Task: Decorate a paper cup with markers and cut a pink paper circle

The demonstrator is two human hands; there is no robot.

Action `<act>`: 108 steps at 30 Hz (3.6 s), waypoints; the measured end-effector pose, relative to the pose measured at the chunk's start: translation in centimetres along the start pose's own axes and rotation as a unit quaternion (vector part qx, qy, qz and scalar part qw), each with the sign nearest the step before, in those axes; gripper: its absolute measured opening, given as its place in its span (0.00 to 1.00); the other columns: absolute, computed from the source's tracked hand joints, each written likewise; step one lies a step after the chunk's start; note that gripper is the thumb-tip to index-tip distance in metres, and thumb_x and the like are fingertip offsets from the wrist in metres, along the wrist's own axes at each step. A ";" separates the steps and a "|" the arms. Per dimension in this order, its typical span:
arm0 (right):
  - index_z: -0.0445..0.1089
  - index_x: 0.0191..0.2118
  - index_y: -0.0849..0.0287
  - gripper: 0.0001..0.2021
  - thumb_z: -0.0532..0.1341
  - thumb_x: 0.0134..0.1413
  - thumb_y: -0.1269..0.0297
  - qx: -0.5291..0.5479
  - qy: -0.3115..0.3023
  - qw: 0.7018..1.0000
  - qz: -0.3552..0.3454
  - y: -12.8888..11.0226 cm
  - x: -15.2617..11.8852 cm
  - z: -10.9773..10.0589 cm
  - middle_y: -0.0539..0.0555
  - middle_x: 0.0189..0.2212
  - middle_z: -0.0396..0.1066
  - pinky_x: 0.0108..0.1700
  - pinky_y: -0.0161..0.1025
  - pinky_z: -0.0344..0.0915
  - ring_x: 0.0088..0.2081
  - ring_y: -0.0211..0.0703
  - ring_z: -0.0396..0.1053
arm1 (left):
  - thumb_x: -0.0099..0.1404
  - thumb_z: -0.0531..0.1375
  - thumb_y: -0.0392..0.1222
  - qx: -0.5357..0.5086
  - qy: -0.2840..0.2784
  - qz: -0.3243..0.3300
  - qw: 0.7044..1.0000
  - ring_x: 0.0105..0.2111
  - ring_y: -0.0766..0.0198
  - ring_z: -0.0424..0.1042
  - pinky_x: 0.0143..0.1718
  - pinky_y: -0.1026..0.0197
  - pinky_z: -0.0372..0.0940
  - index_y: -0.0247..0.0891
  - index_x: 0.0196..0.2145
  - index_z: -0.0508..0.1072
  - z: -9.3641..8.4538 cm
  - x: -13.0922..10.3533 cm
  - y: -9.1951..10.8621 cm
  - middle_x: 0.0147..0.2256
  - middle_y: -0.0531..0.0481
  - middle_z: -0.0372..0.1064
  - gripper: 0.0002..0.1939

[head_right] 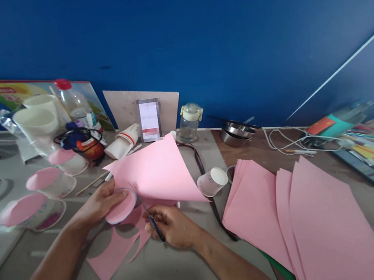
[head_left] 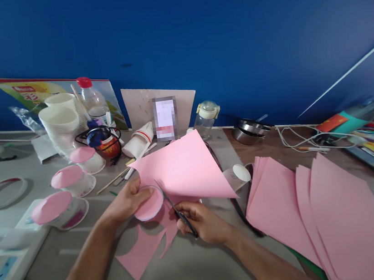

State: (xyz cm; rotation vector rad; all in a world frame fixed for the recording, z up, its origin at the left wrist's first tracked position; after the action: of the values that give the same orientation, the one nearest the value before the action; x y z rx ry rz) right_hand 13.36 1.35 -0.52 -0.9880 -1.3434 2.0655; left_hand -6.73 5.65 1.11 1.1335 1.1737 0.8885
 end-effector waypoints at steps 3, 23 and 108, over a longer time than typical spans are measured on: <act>0.65 0.36 0.58 0.20 0.66 0.48 0.46 -0.001 -0.002 1.000 -0.001 0.1 0.0 -0.1 0.44 0.20 0.62 0.29 0.35 0.55 0.24 0.34 0.58 | 0.50 0.68 0.47 0.011 0.003 -0.004 1.000 0.19 0.70 0.61 0.19 0.68 0.54 0.36 0.29 0.69 0.0 -0.1 0.1 0.22 0.56 0.66 0.15; 0.68 0.34 0.57 0.13 0.66 0.48 0.53 0.008 0.012 1.000 -0.009 -0.3 0.0 0.1 0.44 0.19 0.63 0.28 0.35 0.55 0.23 0.34 0.59 | 0.50 0.68 0.44 0.028 0.005 -0.002 1.000 0.18 0.70 0.59 0.18 0.67 0.53 0.37 0.26 0.67 0.2 -0.1 0.2 0.20 0.57 0.63 0.13; 0.67 0.43 0.57 0.31 0.59 0.49 0.33 -0.041 0.066 0.989 -0.126 0.2 0.7 0.1 0.49 0.26 0.64 0.31 0.35 0.58 0.28 0.37 0.59 | 0.52 0.67 0.55 -0.046 0.135 -0.029 0.989 0.19 0.67 0.64 0.21 0.65 0.59 0.34 0.21 0.71 4.5 -0.1 -1.7 0.19 0.51 0.69 0.20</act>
State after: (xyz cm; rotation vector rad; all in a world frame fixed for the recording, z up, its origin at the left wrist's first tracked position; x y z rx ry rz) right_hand 12.83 1.69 -0.92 -0.9197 -1.4152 1.7411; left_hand -2.45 4.30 -0.46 0.9193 1.3633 1.0648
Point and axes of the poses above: each hand's wrist, its own x-axis towards the middle knuckle, its own z-axis out of the palm, y = z × x, the point moved 2 cm from there along x, towards the middle knuckle
